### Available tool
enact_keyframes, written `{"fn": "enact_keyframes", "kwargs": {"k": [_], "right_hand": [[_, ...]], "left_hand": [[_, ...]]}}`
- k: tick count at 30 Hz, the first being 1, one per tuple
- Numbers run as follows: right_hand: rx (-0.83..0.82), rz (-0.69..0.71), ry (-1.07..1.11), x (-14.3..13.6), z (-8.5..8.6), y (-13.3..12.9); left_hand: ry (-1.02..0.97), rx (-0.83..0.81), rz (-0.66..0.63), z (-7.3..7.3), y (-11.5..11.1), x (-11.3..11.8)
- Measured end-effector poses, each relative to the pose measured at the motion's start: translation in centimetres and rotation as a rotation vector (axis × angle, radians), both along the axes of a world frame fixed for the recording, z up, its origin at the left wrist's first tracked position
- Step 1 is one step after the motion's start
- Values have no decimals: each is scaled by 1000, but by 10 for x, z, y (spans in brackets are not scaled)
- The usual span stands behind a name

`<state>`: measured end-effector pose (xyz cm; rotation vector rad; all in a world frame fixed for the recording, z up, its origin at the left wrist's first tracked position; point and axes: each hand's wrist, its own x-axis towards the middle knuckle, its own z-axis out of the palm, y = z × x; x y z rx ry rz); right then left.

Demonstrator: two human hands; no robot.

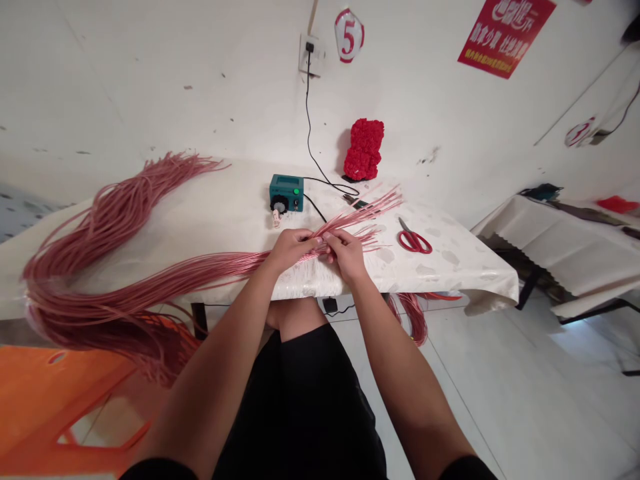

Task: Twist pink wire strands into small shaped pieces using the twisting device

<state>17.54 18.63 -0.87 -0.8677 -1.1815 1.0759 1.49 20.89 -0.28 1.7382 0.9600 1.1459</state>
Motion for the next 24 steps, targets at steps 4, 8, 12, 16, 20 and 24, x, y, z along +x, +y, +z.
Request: {"fn": "enact_keyframes", "kwargs": {"k": [4,8,12,16,20,24], "right_hand": [[4,-36,-5,1,-1,0],[7,-39,-3,2,-1,-1],[3,-21,27,2,-3,2],[-7,2,83,1,-4,6],[-21,35,141,2,-5,8],[-27,63,180,3,-5,9]], "left_hand": [[-28,17,23,0,0,0],[-56,36,54,-1,1,0],[-74,18,70,-2,3,0],[-77,-2,67,-2,3,0],[-66,-15,48,-1,2,0],[-28,-47,7,1,0,1]]}}
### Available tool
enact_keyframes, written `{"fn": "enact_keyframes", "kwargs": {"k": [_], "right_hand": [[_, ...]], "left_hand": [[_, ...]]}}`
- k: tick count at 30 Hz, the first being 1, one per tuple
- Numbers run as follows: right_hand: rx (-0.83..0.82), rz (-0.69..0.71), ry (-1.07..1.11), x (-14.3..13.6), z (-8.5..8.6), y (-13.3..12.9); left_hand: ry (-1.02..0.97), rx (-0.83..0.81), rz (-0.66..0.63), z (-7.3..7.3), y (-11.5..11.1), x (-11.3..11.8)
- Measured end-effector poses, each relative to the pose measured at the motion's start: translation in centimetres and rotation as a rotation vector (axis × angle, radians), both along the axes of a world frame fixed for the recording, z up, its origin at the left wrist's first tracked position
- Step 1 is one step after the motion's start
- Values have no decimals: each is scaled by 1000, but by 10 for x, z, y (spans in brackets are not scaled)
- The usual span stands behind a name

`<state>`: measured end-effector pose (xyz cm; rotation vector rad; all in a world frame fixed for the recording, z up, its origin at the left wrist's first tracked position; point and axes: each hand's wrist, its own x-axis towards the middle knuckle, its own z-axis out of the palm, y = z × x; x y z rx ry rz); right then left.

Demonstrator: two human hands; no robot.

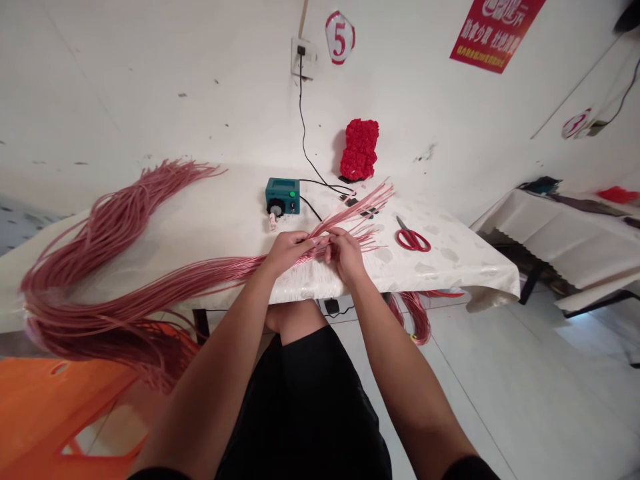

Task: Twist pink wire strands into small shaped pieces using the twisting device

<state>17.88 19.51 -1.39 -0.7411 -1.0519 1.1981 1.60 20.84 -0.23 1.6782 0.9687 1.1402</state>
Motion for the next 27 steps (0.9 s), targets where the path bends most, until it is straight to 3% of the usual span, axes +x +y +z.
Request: {"fn": "enact_keyframes", "kwargs": {"k": [5,18,27], "right_hand": [[18,45,-16,0,2,-3],[28,9,-4,0,2,-7],[-11,-23,44,-1,-1,0]], "left_hand": [[45,-21,-43,2,-1,0],[54,12,-37,1,1,-1],[-11,-5,30,3,-2,1]]}}
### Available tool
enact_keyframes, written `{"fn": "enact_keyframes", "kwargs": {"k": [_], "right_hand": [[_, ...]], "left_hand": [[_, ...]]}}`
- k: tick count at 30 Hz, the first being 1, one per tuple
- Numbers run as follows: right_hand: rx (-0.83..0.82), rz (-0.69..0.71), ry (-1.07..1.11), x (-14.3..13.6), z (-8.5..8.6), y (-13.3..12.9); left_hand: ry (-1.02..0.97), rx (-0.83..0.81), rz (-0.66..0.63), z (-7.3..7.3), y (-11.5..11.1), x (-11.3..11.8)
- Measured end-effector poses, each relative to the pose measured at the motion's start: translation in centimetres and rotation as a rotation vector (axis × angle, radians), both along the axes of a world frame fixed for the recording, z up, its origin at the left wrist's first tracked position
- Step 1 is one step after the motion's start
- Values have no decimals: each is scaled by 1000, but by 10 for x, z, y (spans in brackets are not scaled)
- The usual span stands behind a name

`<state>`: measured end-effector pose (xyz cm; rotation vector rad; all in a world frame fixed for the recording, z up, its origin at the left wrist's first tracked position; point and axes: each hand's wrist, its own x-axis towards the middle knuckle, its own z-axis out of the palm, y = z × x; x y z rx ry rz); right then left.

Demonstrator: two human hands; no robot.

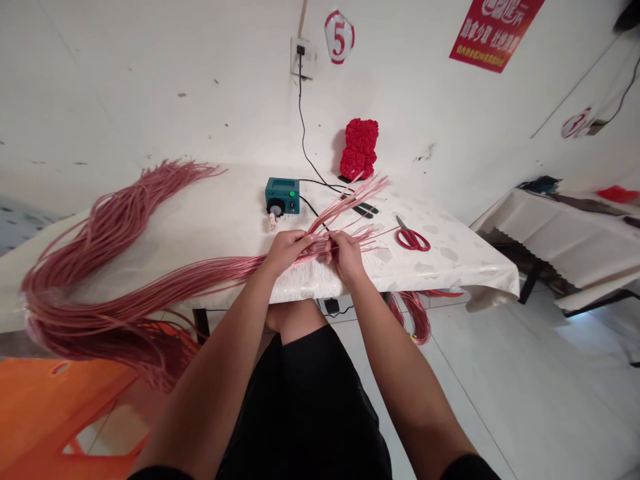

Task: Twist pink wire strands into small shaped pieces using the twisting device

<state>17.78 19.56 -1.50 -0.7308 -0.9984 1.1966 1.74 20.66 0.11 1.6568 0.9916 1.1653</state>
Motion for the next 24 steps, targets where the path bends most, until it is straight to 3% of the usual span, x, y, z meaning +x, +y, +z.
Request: {"fn": "enact_keyframes", "kwargs": {"k": [11,19,24], "right_hand": [[25,12,54,0,0,2],[24,124,-15,0,1,-2],[38,104,-43,-1,1,-4]], "left_hand": [[-13,8,10,-3,4,-1],[95,-7,-147,0,2,1],[95,-14,-207,-1,3,1]]}}
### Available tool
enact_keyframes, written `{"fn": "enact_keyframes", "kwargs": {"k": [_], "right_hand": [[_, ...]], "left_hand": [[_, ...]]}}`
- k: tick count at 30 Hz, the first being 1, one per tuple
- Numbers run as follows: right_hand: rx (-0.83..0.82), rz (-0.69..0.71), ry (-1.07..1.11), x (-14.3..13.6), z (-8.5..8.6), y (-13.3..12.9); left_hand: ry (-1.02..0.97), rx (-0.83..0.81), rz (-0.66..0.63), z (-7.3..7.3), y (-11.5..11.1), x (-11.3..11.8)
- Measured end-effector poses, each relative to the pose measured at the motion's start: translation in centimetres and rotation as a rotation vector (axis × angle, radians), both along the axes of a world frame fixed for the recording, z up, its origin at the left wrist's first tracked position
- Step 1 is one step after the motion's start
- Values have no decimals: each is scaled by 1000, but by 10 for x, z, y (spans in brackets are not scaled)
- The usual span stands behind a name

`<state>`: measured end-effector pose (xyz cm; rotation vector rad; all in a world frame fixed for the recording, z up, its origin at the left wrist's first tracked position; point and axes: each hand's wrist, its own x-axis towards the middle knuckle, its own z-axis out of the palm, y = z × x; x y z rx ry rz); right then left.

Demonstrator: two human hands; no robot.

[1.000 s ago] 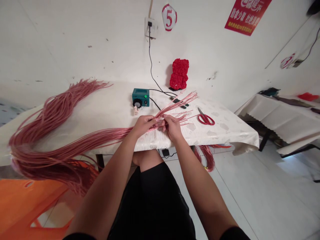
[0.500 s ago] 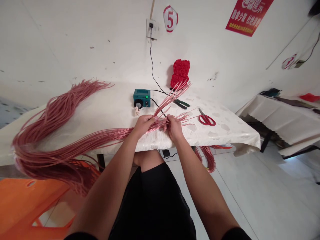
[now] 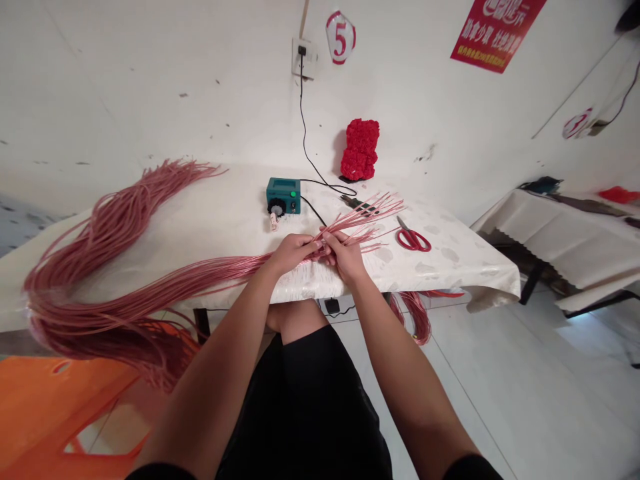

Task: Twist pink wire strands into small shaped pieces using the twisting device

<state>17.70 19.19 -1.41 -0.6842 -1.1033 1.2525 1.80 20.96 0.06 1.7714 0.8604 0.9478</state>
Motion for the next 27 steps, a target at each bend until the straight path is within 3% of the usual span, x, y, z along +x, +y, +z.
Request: {"fn": "enact_keyframes", "kwargs": {"k": [27], "right_hand": [[-52,-169,-30,-2,1,2]], "left_hand": [[-106,-116,52,-2,0,0]]}}
